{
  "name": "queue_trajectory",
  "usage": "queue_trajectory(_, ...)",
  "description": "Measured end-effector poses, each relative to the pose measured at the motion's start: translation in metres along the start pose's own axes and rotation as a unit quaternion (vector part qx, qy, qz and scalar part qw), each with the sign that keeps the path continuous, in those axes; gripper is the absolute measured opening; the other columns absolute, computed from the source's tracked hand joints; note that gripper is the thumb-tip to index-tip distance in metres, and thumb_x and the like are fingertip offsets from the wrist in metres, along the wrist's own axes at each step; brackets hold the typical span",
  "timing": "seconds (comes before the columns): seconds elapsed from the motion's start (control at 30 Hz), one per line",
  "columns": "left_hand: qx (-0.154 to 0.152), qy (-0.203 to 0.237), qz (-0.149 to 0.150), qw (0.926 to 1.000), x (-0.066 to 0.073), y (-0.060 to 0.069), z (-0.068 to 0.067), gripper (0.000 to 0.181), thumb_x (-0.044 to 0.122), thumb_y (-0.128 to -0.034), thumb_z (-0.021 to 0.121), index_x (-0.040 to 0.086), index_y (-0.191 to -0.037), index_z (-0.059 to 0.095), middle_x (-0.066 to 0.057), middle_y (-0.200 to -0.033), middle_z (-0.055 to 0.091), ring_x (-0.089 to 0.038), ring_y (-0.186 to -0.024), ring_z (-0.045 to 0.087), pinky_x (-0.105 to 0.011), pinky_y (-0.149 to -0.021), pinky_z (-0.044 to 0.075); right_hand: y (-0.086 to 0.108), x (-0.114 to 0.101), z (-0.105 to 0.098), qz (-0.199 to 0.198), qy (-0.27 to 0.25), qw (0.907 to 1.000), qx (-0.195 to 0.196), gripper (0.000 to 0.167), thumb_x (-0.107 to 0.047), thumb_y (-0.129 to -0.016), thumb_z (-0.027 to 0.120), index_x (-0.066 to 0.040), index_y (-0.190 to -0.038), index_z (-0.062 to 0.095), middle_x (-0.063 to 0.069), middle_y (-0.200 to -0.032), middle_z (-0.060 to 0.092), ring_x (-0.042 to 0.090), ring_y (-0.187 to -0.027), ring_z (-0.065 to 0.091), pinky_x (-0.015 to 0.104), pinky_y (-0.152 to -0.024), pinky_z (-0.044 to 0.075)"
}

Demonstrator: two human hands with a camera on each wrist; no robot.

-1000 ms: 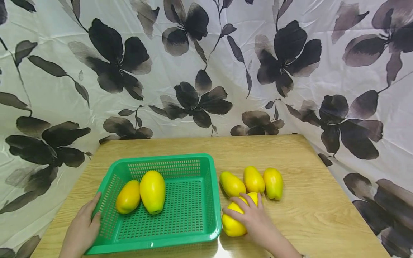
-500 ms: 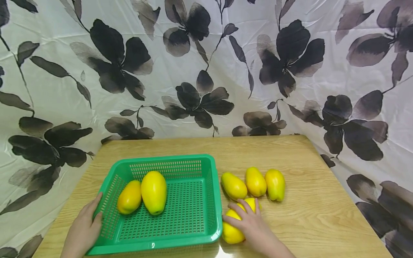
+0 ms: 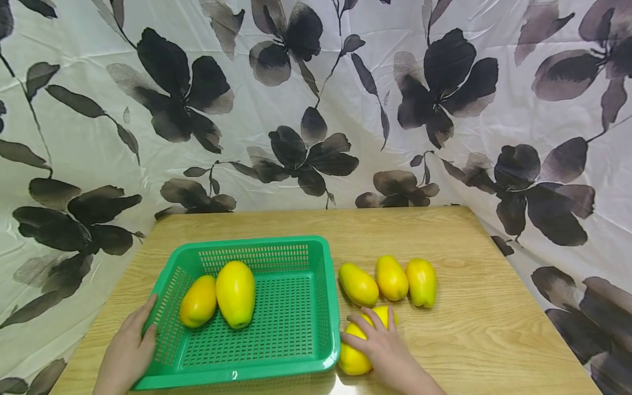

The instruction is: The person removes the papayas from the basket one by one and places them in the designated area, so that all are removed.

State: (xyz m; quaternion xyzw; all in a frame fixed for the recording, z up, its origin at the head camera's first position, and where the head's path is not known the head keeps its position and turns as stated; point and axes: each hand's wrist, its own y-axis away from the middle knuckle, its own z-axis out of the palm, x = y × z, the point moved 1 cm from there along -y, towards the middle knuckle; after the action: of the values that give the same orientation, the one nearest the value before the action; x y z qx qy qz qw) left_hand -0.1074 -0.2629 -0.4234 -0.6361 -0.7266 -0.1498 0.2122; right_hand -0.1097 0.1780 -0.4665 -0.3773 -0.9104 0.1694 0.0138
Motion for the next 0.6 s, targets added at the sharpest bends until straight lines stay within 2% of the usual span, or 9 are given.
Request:
queue_trajectory(0.3,0.006,-0.003,0.005,1.0000,-0.0011,0.0002,0.0003,0.056,0.003,-0.0913,0.040,-0.001,-0.144,0.021,-0.034,-0.132,0.032,-0.054,-0.115,0.036,-0.066,-0.088,0.032,-0.0051,0.0034,0.0027,0.007,-0.002,1.0000,-0.001,0.086,-0.019,-0.038,0.089,-0.030,-0.117,0.056,0.008,-0.128,0.047,0.039,-0.118,0.038,0.079,-0.081,0.021)
queue_trajectory(0.6,0.018,-0.003,0.011,0.9998,-0.0017,0.0014,0.0014,0.055,0.002,-0.0909,0.041,-0.002,-0.143,0.023,-0.035,-0.130,0.033,-0.054,-0.112,0.038,-0.066,-0.086,0.033,-0.0062,0.0040,0.0035,0.019,-0.003,0.9998,-0.002,0.088,-0.010,-0.035,0.088,-0.026,-0.114,0.054,0.008,-0.129,0.045,0.039,-0.119,0.038,0.078,-0.080,0.024)
